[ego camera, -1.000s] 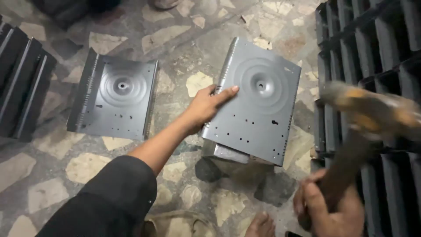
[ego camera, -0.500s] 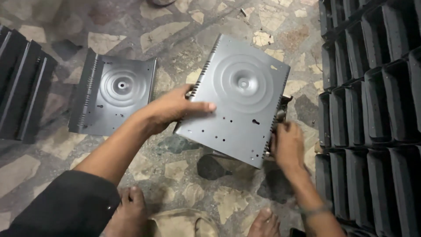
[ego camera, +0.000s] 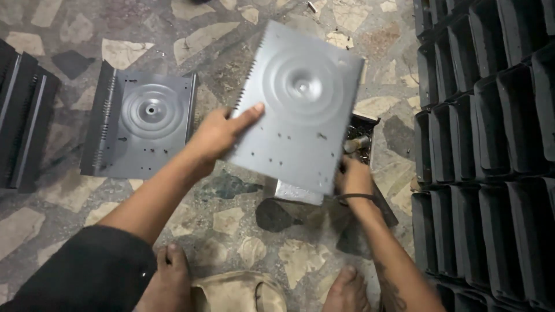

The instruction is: The person hammers small metal pins into a metal plate to assemble an electronic component housing.

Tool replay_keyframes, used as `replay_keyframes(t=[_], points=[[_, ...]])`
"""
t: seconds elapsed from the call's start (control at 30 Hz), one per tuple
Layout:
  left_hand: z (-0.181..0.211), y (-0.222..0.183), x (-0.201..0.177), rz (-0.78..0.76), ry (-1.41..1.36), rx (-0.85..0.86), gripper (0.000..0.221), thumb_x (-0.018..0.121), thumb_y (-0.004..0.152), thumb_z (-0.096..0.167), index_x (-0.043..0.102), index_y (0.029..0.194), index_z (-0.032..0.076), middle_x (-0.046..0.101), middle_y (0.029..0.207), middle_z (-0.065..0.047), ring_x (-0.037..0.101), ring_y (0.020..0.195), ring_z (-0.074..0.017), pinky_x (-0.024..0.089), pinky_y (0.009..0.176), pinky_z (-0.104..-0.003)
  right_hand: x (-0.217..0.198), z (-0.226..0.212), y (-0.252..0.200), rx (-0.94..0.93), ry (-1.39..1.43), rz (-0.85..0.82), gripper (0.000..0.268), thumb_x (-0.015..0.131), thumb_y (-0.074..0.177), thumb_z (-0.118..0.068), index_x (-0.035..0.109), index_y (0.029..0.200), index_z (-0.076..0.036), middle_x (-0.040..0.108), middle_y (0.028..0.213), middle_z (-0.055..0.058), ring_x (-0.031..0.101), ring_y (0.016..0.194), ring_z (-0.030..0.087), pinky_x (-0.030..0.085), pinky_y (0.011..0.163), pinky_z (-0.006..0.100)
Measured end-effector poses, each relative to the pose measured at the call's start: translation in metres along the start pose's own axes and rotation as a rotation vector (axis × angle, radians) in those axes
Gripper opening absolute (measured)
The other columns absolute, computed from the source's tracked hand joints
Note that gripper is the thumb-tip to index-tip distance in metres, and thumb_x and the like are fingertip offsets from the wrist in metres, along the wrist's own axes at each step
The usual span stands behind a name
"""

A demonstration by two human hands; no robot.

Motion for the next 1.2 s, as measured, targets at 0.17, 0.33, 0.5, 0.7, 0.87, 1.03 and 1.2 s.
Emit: replay_keyframes(t=[0.17,0.33,0.5,0.7,0.87,1.03,1.2], points=[[0.005,0.029,-0.016,0.113,-0.058,0.081,0.096,0.071,0.079,0.067,0.055,0.126,-0.016,0.072,0.112,-0.024,0.074,0.103,-0.0282,0.057,0.091,-0.04,-0.133,-0.067,-0.055,-0.038,0.673,0.185,0.016,0.072,0.091,-0.012,0.073,0.104,-0.002,0.074,0.097,0.01,0.069,0.086,0.019,0.058,0.076,0.036],[0.018,0.043,-0.019,0.154,0.014,0.086,0.093,0.073,0.079,0.067,0.06,0.123,-0.014,0.072,0.11,-0.022,0.073,0.099,-0.0254,0.056,0.087,-0.038,-0.165,-0.107,-0.097,0.043,0.974,0.132,0.01,0.074,0.094,-0.009,0.075,0.104,-0.006,0.075,0.098,0.001,0.071,0.088,0.009,0.059,0.08,0.022],[0.024,0.049,-0.013,0.095,-0.096,0.151,0.079,0.074,0.079,0.061,0.066,0.117,-0.008,0.076,0.102,-0.013,0.074,0.083,-0.0181,0.058,0.072,-0.031,-0.193,-0.156,-0.123,-0.314,0.776,0.268,0.013,0.076,0.09,-0.006,0.073,0.103,-0.002,0.069,0.103,0.002,0.071,0.086,0.01,0.06,0.074,0.023],[0.024,0.051,-0.013,0.051,-0.112,0.187,0.072,0.074,0.083,0.06,0.066,0.108,-0.007,0.076,0.093,-0.01,0.074,0.078,-0.0163,0.059,0.068,-0.031,-0.158,-0.125,-0.106,-0.224,1.002,0.162,0.031,0.076,0.092,-0.006,0.064,0.121,-0.001,0.069,0.11,0.006,0.069,0.099,0.013,0.059,0.082,0.025],[0.026,0.039,-0.006,-0.054,-0.111,0.066,0.064,0.075,0.084,0.054,0.073,0.103,-0.007,0.073,0.084,-0.012,0.069,0.069,-0.0206,0.052,0.061,-0.034,-0.158,-0.124,-0.085,-0.008,1.357,0.035,0.034,0.052,0.105,-0.025,0.06,0.129,-0.001,0.07,0.122,0.006,0.067,0.113,0.016,0.055,0.096,0.029],[0.034,0.02,-0.002,-0.121,-0.256,0.075,0.063,0.082,0.078,0.043,0.068,0.108,-0.011,0.075,0.088,-0.012,0.073,0.073,-0.0222,0.061,0.067,-0.035,-0.137,-0.14,-0.093,0.081,1.716,-0.238,0.039,0.048,0.103,-0.028,0.06,0.13,-0.002,0.07,0.124,0.009,0.065,0.118,0.02,0.049,0.104,0.034],[0.048,-0.012,-0.006,-0.09,-0.174,0.175,0.074,0.082,0.077,0.04,0.056,0.125,-0.01,0.076,0.1,-0.018,0.077,0.082,-0.0235,0.064,0.075,-0.034,-0.122,-0.11,-0.105,0.061,1.764,-0.078,0.025,0.062,0.103,-0.01,0.059,0.126,0.0,0.067,0.118,0.01,0.064,0.111,0.02,0.05,0.101,0.035]])
Point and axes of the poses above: each hand's wrist, its own y-axis towards the middle knuckle, its own x-axis out of the palm, z = x × y, the point moved 10 cm from there along y, towards the middle knuckle
